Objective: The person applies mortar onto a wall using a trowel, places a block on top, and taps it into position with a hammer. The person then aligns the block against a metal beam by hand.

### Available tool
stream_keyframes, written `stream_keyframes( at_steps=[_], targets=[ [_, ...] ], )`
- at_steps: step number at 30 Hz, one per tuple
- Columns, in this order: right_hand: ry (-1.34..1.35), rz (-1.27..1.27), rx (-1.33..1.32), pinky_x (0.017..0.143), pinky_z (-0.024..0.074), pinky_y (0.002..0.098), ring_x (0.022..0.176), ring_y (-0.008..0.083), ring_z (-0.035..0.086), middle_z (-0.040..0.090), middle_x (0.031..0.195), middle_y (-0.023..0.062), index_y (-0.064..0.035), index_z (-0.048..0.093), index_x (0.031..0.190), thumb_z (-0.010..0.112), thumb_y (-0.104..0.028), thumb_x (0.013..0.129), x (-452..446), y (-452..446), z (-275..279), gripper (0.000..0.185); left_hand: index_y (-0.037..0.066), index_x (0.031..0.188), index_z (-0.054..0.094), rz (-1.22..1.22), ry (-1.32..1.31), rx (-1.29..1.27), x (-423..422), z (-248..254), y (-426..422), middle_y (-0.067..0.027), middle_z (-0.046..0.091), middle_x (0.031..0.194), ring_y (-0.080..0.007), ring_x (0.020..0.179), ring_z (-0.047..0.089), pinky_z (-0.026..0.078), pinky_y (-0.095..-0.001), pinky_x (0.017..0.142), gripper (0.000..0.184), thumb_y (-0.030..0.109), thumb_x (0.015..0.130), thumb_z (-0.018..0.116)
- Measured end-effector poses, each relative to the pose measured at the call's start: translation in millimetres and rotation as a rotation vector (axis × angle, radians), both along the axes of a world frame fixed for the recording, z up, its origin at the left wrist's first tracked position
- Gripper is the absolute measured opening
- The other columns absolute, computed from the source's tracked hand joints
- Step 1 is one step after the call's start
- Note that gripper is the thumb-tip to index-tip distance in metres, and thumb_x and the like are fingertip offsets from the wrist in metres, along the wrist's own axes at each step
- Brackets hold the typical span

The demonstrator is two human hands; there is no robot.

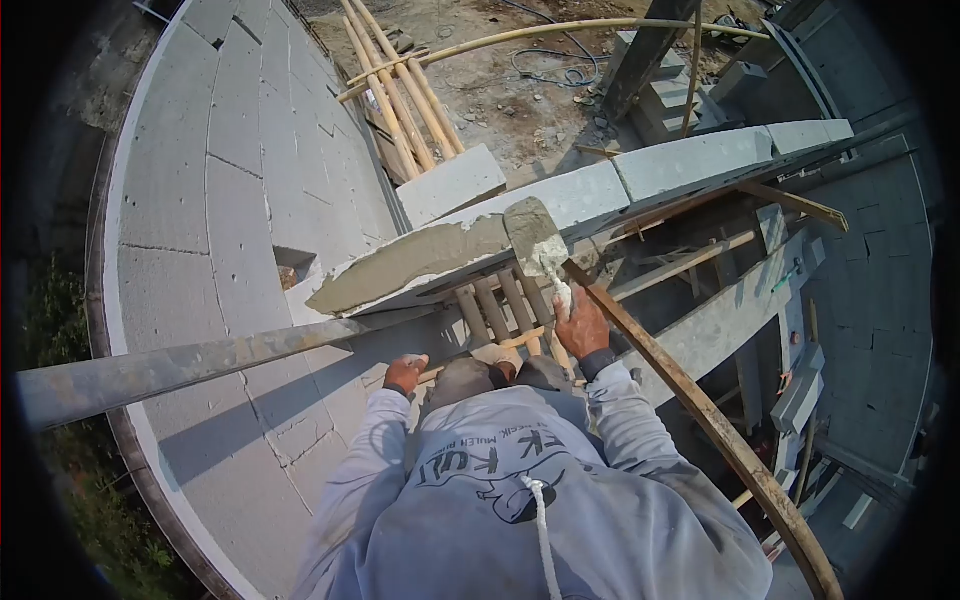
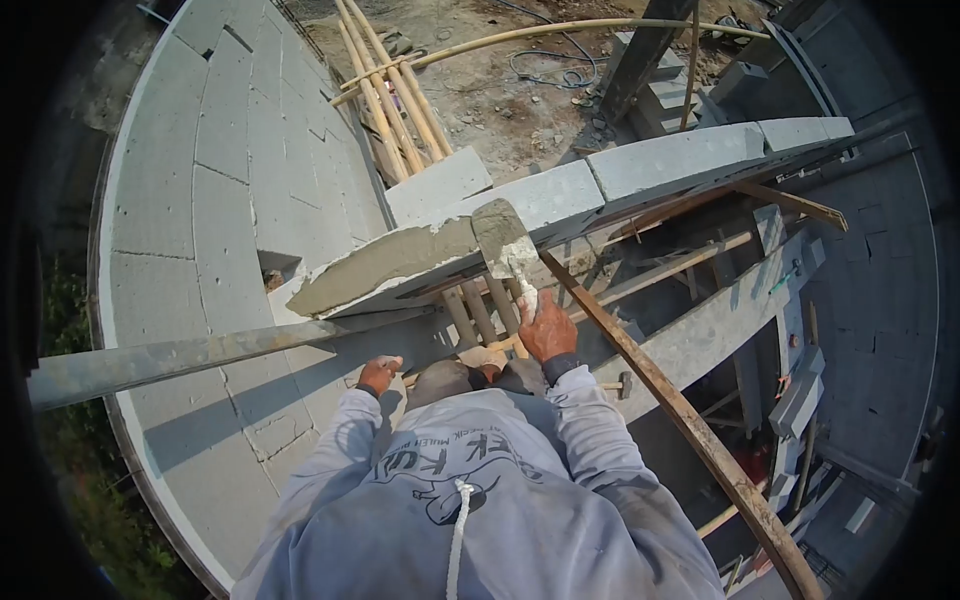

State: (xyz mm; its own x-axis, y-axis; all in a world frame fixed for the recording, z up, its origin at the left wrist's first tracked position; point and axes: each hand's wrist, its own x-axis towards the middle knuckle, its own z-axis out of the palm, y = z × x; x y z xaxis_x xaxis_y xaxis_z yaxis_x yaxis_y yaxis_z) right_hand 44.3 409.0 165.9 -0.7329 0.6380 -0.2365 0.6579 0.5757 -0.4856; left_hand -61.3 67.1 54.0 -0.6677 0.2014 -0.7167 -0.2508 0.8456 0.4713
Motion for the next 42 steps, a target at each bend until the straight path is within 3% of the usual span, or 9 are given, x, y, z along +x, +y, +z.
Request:
stream_keyframes(
  at_steps=[4,6,8,10,16,19,23,35,42],
  targets=[
    [-0.158,-0.096,-0.171,0.077,0.0446,0.0488,0.088,0.0438,0.056,0.06,0.091,0.0271,-0.0035,0.052,0.111,0.048,-0.047,0.086,64,-9,19,0.051,0.002,0.098,0.064,-0.091,0.096,0.062,-4,17,31,-0.0177,0.065,0.091,-0.0311,0.088,0.061,0.045,-0.0361,0.078,0.044,0.041,0.08,0.058],
    [-0.292,-0.11,-0.203,0.075,0.0446,0.0494,0.088,0.0439,0.056,0.06,0.091,0.0275,-0.0036,0.054,0.108,0.049,-0.048,0.085,116,-11,-8,0.051,0.003,0.099,0.065,-0.114,0.134,0.137,9,17,33,-0.0176,0.065,0.09,-0.0307,0.087,0.061,0.046,-0.0356,0.077,0.043,0.041,0.08,0.058],
    [-0.215,-0.173,-0.084,0.073,0.0457,0.0494,0.084,0.0438,0.059,0.061,0.085,0.0273,-0.0044,0.056,0.1,0.049,-0.045,0.086,176,-24,-44,0.044,0.003,0.098,0.065,-0.136,0.131,0.11,15,22,49,-0.0172,0.065,0.089,-0.0306,0.087,0.061,0.046,-0.0356,0.077,0.043,0.041,0.08,0.058],
    [-0.185,-0.186,-0.211,0.072,0.0456,0.0482,0.082,0.043,0.059,0.061,0.083,0.0263,-0.0028,0.056,0.1,0.049,-0.047,0.085,191,-27,-22,0.047,0.005,0.098,0.066,-0.201,0.077,0.049,31,15,48,-0.0153,0.066,0.089,-0.0297,0.086,0.061,0.045,-0.0359,0.078,0.042,0.041,0.079,0.058],
    [0.216,-0.164,-0.142,0.07,0.0457,0.0437,0.08,0.041,0.058,0.061,0.084,0.0223,-0.0016,0.055,0.099,0.059,-0.034,0.083,145,-2,-2,0.037,0.003,0.098,0.064,-0.381,0.071,0.033,71,5,75,-0.0182,0.064,0.097,-0.0323,0.093,0.059,0.044,-0.0356,0.08,0.041,0.04,0.081,0.057],
    [0.632,-0.097,0.068,0.07,0.0453,0.048,0.08,0.0423,0.058,0.061,0.086,0.0238,-0.0032,0.052,0.106,0.065,-0.028,0.076,109,9,39,0.042,0.006,0.099,0.065,-0.399,0.07,0.115,76,15,105,-0.0184,0.063,0.1,-0.0331,0.096,0.059,0.044,-0.0371,0.083,0.041,0.042,0.08,0.057],
    [0.282,-0.01,-0.132,0.072,0.0454,0.0456,0.086,0.0397,0.057,0.06,0.09,0.0202,-0.0053,0.05,0.109,0.07,-0.021,0.068,78,24,17,0.048,0.007,0.102,0.064,-0.442,0.039,0.111,66,35,136,-0.0185,0.063,0.1,-0.034,0.097,0.058,0.044,-0.038,0.084,0.043,0.044,0.081,0.057],
    [0.235,-0.115,-0.072,0.07,0.0459,0.0445,0.088,0.0378,0.054,0.05,0.098,0.0158,-0.007,0.043,0.106,0.071,-0.012,0.065,-25,25,-118,0.05,0.006,0.103,0.063,-0.598,-0.073,-0.047,-26,34,104,-0.0188,0.062,0.104,-0.033,0.099,0.058,0.044,-0.037,0.086,0.043,0.043,0.081,0.056],
    [0.156,-0.213,-0.074,0.072,0.0461,0.0444,0.088,0.0362,0.055,0.05,0.092,0.0161,-0.0072,0.044,0.098,0.07,-0.009,0.065,21,1,-128,0.043,0.005,0.109,0.061,-0.827,-0.195,-0.205,-62,27,120,-0.0198,0.06,0.107,-0.0352,0.102,0.056,0.042,-0.0392,0.088,0.049,0.045,0.081,0.055]
  ],
)
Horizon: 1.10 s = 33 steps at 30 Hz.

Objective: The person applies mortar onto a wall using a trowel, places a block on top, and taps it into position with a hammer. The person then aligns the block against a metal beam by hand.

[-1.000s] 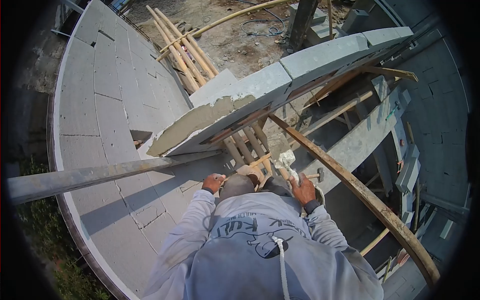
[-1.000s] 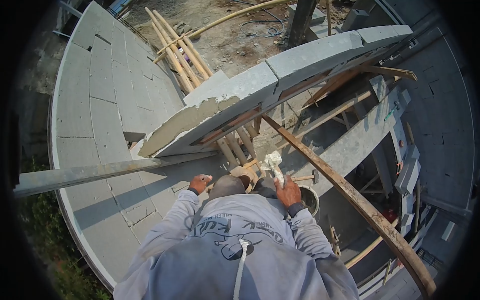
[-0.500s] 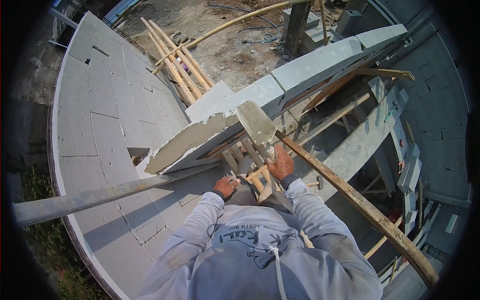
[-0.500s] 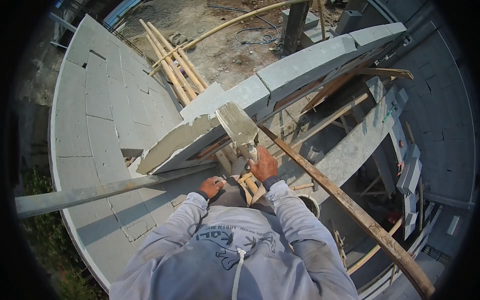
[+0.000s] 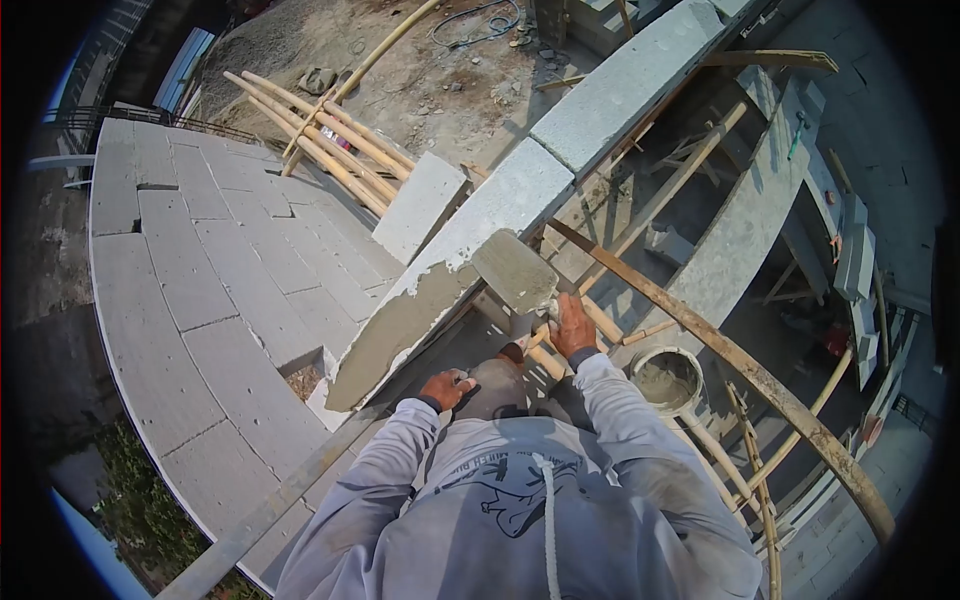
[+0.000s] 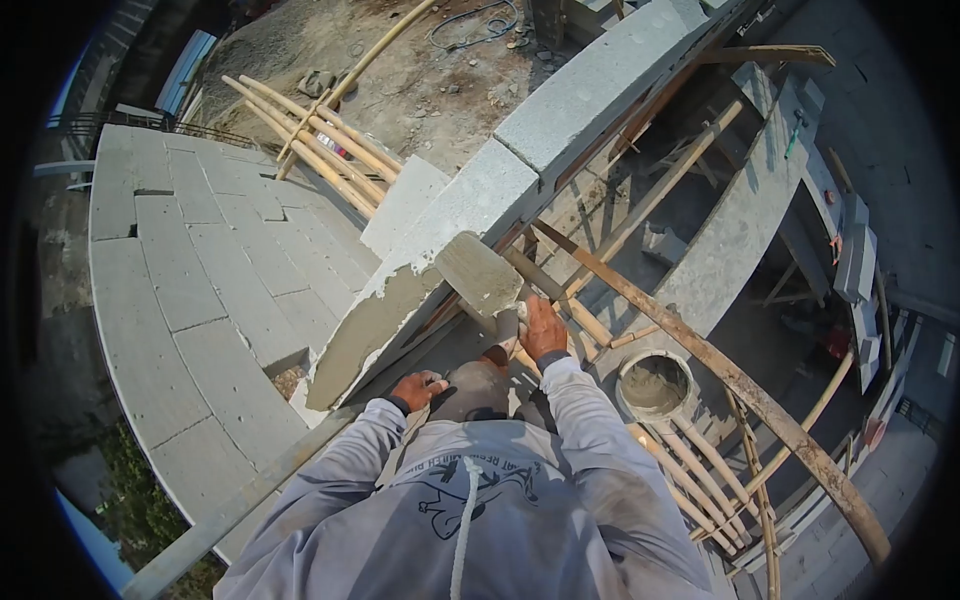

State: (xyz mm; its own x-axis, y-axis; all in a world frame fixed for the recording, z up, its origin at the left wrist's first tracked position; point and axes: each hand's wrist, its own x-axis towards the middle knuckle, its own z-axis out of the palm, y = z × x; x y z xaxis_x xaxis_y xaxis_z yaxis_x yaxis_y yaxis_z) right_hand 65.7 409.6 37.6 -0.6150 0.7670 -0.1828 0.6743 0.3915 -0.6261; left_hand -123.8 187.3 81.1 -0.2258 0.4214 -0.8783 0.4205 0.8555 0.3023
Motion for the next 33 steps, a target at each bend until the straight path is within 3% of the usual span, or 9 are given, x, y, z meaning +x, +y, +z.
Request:
stream_keyframes(
  at_steps=[6,10,13,15,17,21,25,30,33],
  targets=[
    [-0.278,-0.243,-0.156,0.075,0.0462,0.0448,0.091,0.0366,0.057,0.057,0.094,0.0176,-0.0075,0.046,0.102,0.066,-0.013,0.068,145,-54,2,0.04,0.004,0.106,0.061,-0.167,-0.112,0.104,-4,13,64,-0.0216,0.06,0.107,-0.0365,0.1,0.056,0.043,-0.039,0.087,0.049,0.046,0.081,0.056],
    [-0.504,-0.581,-0.286,0.077,0.0464,0.0451,0.091,0.0362,0.058,0.059,0.095,0.0188,-0.0059,0.047,0.105,0.063,-0.019,0.069,224,-105,17,0.042,0.003,0.105,0.061,-0.239,-0.106,0.181,5,-16,83,-0.0176,0.065,0.095,-0.0288,0.092,0.061,0.045,-0.0345,0.081,0.044,0.04,0.082,0.059],
    [-0.612,-0.85,-0.553,0.086,0.0462,0.0416,0.099,0.0369,0.057,0.059,0.106,0.0216,-0.0021,0.054,0.105,0.059,-0.021,0.07,261,-140,31,0.04,0.001,0.105,0.061,-0.407,-0.089,0.15,39,20,126,-0.0118,0.066,0.086,-0.0212,0.081,0.062,0.046,-0.0305,0.076,0.041,0.034,0.083,0.06],
    [-0.593,-0.971,-0.826,0.09,0.045,0.0383,0.104,0.0352,0.056,0.058,0.11,0.0233,0.0027,0.056,0.108,0.055,-0.025,0.073,283,-159,23,0.045,0.0,0.105,0.061,-0.528,-0.1,0.159,61,30,143,-0.0089,0.065,0.082,-0.0187,0.077,0.061,0.046,-0.0293,0.074,0.04,0.034,0.083,0.06],
    [-0.478,-1.057,-0.869,0.09,0.0449,0.037,0.104,0.0334,0.056,0.059,0.109,0.0226,0.0025,0.059,0.105,0.055,-0.027,0.073,302,-183,-5,0.044,0.0,0.103,0.062,-0.735,0.019,0.214,96,54,167,-0.0106,0.065,0.084,-0.0219,0.083,0.061,0.046,-0.032,0.077,0.042,0.038,0.084,0.058],
    [-0.27,-1.192,-0.886,0.085,0.0468,0.0354,0.099,0.0312,0.059,0.062,0.106,0.0166,-0.0024,0.065,0.098,0.064,-0.031,0.068,332,-199,-52,0.042,0.003,0.105,0.061,-1.092,-0.045,0.313,141,37,212,-0.0157,0.065,0.094,-0.0276,0.093,0.06,0.045,-0.0355,0.082,0.042,0.039,0.085,0.056],
    [0.056,-1.558,-0.853,0.084,0.0468,0.0379,0.097,0.0355,0.059,0.061,0.101,0.0251,0.0032,0.065,0.093,0.063,-0.031,0.065,351,-185,-90,0.044,0.004,0.109,0.058,-1.278,-0.019,0.261,207,67,219,-0.0178,0.063,0.1,-0.0298,0.098,0.059,0.044,-0.0364,0.085,0.041,0.039,0.086,0.054],
    [0.235,-1.489,-0.993,0.085,0.0461,0.0391,0.099,0.0355,0.058,0.06,0.104,0.0242,0.0028,0.065,0.094,0.06,-0.032,0.069,375,-150,-138,0.043,0.006,0.11,0.057,-1.277,-0.16,0.106,251,43,202,-0.0179,0.062,0.102,-0.0304,0.097,0.059,0.046,-0.0358,0.082,0.037,0.035,0.087,0.054],
    [0.07,-1.208,-0.888,0.086,0.0463,0.0384,0.101,0.0331,0.058,0.06,0.107,0.0213,0.0005,0.064,0.098,0.053,-0.027,0.077,358,-138,-248,0.037,0.005,0.109,0.057,-1.355,-0.126,-0.036,262,34,192,-0.0167,0.062,0.101,-0.0297,0.096,0.06,0.046,-0.0349,0.082,0.036,0.033,0.087,0.055]
  ],
)
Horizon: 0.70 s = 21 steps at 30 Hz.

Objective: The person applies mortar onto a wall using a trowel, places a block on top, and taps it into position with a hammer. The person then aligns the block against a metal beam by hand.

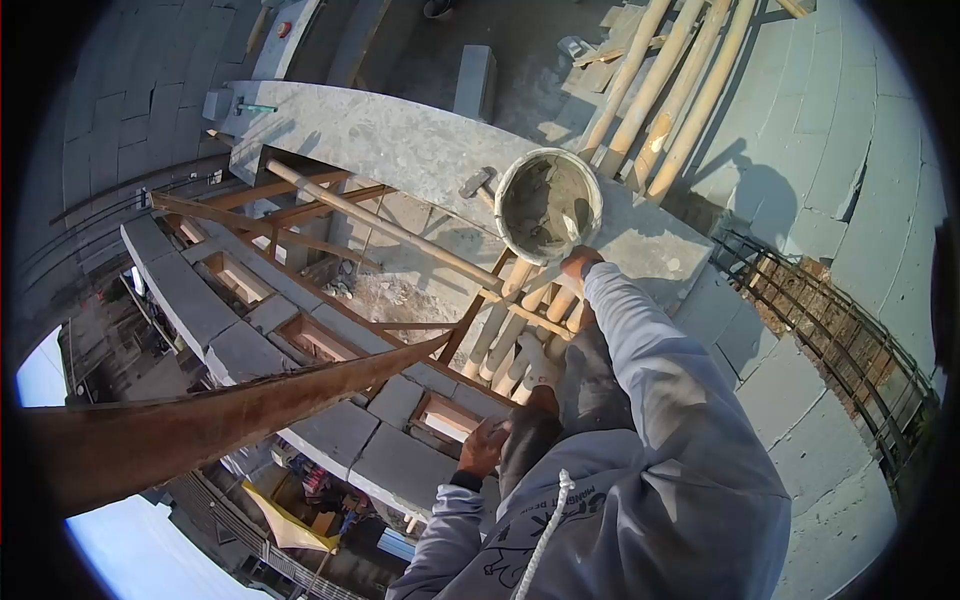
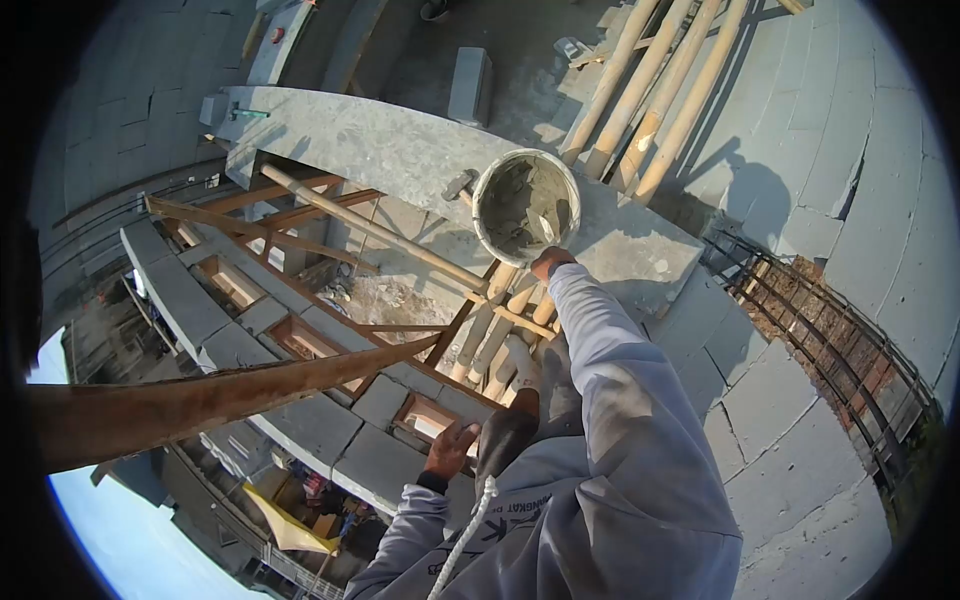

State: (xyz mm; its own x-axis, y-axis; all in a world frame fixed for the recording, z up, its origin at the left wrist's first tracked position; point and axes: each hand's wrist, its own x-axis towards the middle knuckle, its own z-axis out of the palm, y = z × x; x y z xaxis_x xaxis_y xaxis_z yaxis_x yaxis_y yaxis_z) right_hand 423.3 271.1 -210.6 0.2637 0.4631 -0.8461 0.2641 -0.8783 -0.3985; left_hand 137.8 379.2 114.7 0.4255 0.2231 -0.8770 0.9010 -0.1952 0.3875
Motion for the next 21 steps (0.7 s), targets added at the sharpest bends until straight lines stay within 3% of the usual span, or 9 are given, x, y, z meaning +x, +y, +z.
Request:
stream_keyframes(
  at_steps=[3,5,6,8,10,12,16,19,21],
  targets=[
    [0.028,0.086,-0.062,0.087,0.046,0.0381,0.103,0.031,0.057,0.061,0.108,0.0182,-0.0026,0.064,0.101,0.045,-0.023,0.083,17,21,6,0.034,0.003,0.111,0.056,0.234,0.24,-0.101,2,-9,-1,-0.0139,0.063,0.102,-0.0249,0.095,0.061,0.046,-0.033,0.081,0.041,0.035,0.085,0.057],
    [0.045,0.302,-0.056,0.086,0.0463,0.0381,0.105,0.0301,0.057,0.06,0.11,0.0162,-0.0051,0.064,0.103,0.043,-0.023,0.083,23,32,-5,0.034,0.002,0.112,0.055,0.206,0.24,-0.101,-7,-15,5,-0.0142,0.063,0.103,-0.0228,0.098,0.06,0.046,-0.0321,0.082,0.042,0.034,0.085,0.058],
    [0.067,0.19,-0.074,0.086,0.0466,0.0382,0.105,0.0301,0.057,0.06,0.111,0.0165,-0.005,0.065,0.103,0.044,-0.022,0.082,15,35,-32,0.033,0.001,0.113,0.055,0.104,0.147,-0.067,-44,-32,8,-0.0161,0.062,0.104,-0.0235,0.099,0.06,0.046,-0.0318,0.084,0.042,0.032,0.086,0.057],
    [0.122,0.061,-0.146,0.087,0.0471,0.0381,0.105,0.0309,0.057,0.059,0.113,0.0174,-0.0049,0.064,0.104,0.047,-0.02,0.081,26,54,-5,0.032,0.002,0.114,0.055,0.061,0.126,-0.029,-54,-36,14,-0.0157,0.062,0.105,-0.0233,0.099,0.06,0.046,-0.0316,0.084,0.041,0.031,0.086,0.057],
    [0.081,0.265,-0.118,0.087,0.0471,0.0382,0.105,0.0308,0.057,0.059,0.112,0.0174,-0.005,0.064,0.104,0.047,-0.02,0.082,-4,69,-59,0.032,0.001,0.114,0.055,-0.041,0.078,0.023,-65,-40,18,-0.015,0.062,0.106,-0.0228,0.1,0.06,0.046,-0.0313,0.084,0.04,0.03,0.086,0.057],
    [0.085,0.772,-0.099,0.086,0.048,0.0489,0.112,0.0345,0.053,0.053,0.123,0.0163,-0.0032,0.057,0.117,0.049,-0.021,0.086,-10,93,-68,0.037,0.001,0.113,0.055,0.093,0.211,0.03,-30,-35,17,-0.0149,0.061,0.106,-0.0225,0.1,0.06,0.046,-0.0312,0.084,0.038,0.029,0.087,0.056],
    [0.13,0.902,0.142,0.083,0.0493,0.048,0.104,0.0344,0.058,0.061,0.111,0.0168,-0.0046,0.062,0.109,0.057,-0.024,0.08,23,110,-37,0.036,0.002,0.112,0.056,0.14,0.165,-0.005,5,-36,15,-0.0155,0.062,0.103,-0.0227,0.098,0.06,0.045,-0.0313,0.084,0.034,0.026,0.089,0.054],
    [0.177,0.712,0.318,0.079,0.0493,0.0445,0.097,0.0325,0.061,0.063,0.105,0.0169,-0.0067,0.066,0.103,0.06,-0.026,0.077,48,111,-31,0.033,0.002,0.111,0.056,0.276,0.195,-0.065,20,-32,7,-0.0158,0.062,0.101,-0.0227,0.097,0.06,0.045,-0.0315,0.084,0.033,0.027,0.089,0.054],
    [0.319,0.352,0.207,0.077,0.048,0.0408,0.09,0.0306,0.062,0.065,0.098,0.016,-0.0072,0.067,0.098,0.064,-0.029,0.074,58,106,-46,0.032,0.002,0.111,0.056,0.299,0.203,-0.082,29,-30,6,-0.0152,0.062,0.101,-0.0222,0.097,0.06,0.045,-0.0314,0.085,0.034,0.027,0.088,0.054]
  ],
)
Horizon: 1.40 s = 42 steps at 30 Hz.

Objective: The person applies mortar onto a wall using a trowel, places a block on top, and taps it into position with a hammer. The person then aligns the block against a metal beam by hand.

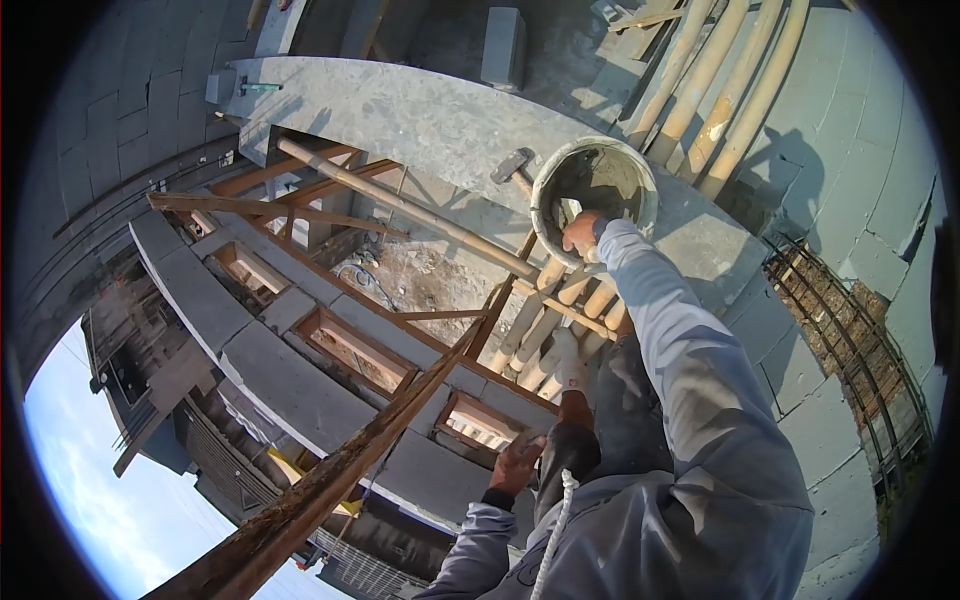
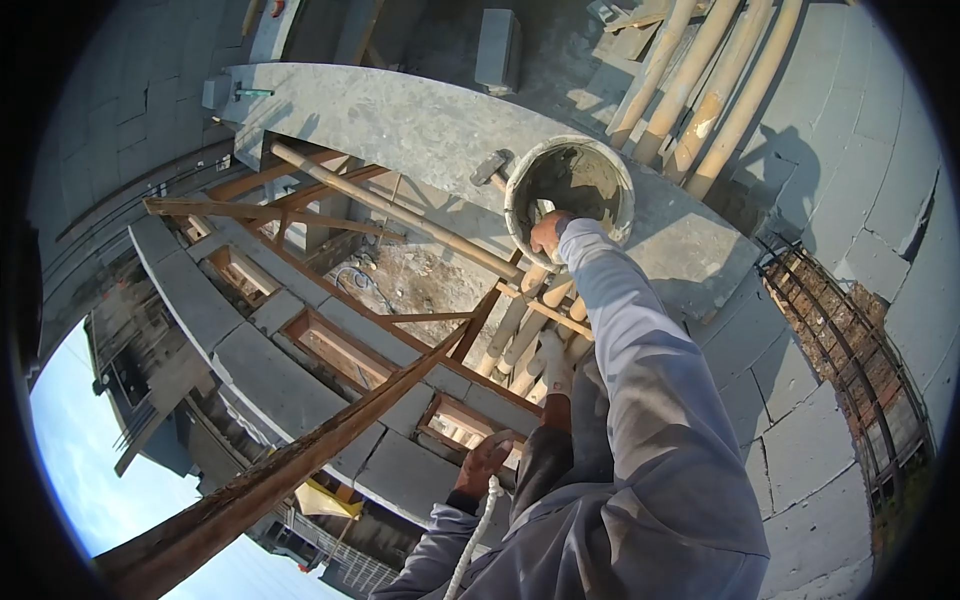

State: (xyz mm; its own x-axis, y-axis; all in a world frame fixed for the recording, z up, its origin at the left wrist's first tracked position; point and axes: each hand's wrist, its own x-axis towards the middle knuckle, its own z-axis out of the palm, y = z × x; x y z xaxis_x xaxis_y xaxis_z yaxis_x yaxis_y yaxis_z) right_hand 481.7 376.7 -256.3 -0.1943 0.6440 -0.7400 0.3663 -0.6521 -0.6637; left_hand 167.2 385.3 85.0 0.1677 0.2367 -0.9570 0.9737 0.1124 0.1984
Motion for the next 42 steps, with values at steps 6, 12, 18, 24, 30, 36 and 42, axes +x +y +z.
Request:
stream_keyframes(
  at_steps=[6,12,18,24,30,36,42],
  targets=[
    [0.514,-0.676,-0.403,0.06,0.0498,0.0349,0.064,0.0231,0.062,0.064,0.079,0.013,-0.0029,0.065,0.092,0.071,-0.029,0.07,45,-31,37,0.034,0.004,0.112,0.056,-0.088,0.086,0.026,-9,0,5,-0.0155,0.061,0.105,-0.0244,0.099,0.06,0.045,-0.0315,0.084,0.037,0.031,0.088,0.054],
    [0.666,-0.862,-0.302,0.055,0.0464,0.0332,0.062,0.0197,0.059,0.062,0.077,0.0102,-0.001,0.061,0.098,0.069,-0.021,0.073,42,-74,44,0.033,0.005,0.112,0.057,-0.151,0.075,0.057,-18,-9,9,-0.0151,0.061,0.107,-0.0248,0.103,0.058,0.044,-0.0323,0.086,0.037,0.032,0.088,0.052],
    [0.9,-1.097,-0.216,0.063,0.0483,0.0319,0.074,0.0184,0.058,0.063,0.084,0.0085,-0.0017,0.057,0.111,0.065,-0.007,0.074,6,-126,51,0.038,0.006,0.107,0.058,-0.091,0.06,0.034,-12,-9,8,-0.0132,0.062,0.101,-0.0251,0.097,0.059,0.044,-0.0326,0.083,0.034,0.034,0.088,0.052],
    [0.94,-1.111,-0.337,0.062,0.0492,0.0329,0.068,0.0205,0.059,0.061,0.082,0.0109,-0.0015,0.055,0.109,0.062,-0.003,0.073,1,-180,126,0.037,0.003,0.107,0.057,-0.239,-0.127,0.096,22,28,21,-0.0138,0.063,0.093,-0.0218,0.088,0.06,0.044,-0.032,0.081,0.038,0.035,0.088,0.052],
    [0.926,-0.806,-0.286,0.058,0.0466,0.0315,0.062,0.0208,0.056,0.058,0.076,0.0126,0.0021,0.053,0.109,0.059,-0.007,0.074,21,-197,241,0.037,0.006,0.115,0.056,-0.306,-0.293,0.292,2,34,30,-0.0197,0.061,0.105,-0.0327,0.101,0.057,0.043,-0.0375,0.087,0.047,0.043,0.087,0.051],
    [0.76,-0.136,-0.459,0.057,0.0466,0.0296,0.062,0.018,0.056,0.055,0.074,0.0095,0.0025,0.052,0.11,0.06,-0.007,0.079,24,-114,325,0.034,0.003,0.097,0.064,-0.067,-0.388,0.506,-22,61,8,-0.0217,0.063,0.092,-0.0363,0.09,0.059,0.044,-0.0419,0.079,0.054,0.053,0.084,0.049],
    [0.691,0.17,-0.485,0.053,0.0456,0.0277,0.059,0.0157,0.056,0.056,0.071,0.0082,0.0016,0.054,0.102,0.061,-0.006,0.076,-73,-18,388,0.028,0.001,0.096,0.063,0.413,-0.203,0.456,-110,55,-50,-0.0234,0.062,0.093,-0.0383,0.088,0.059,0.045,-0.0418,0.075,0.048,0.046,0.082,0.055]
  ],
)
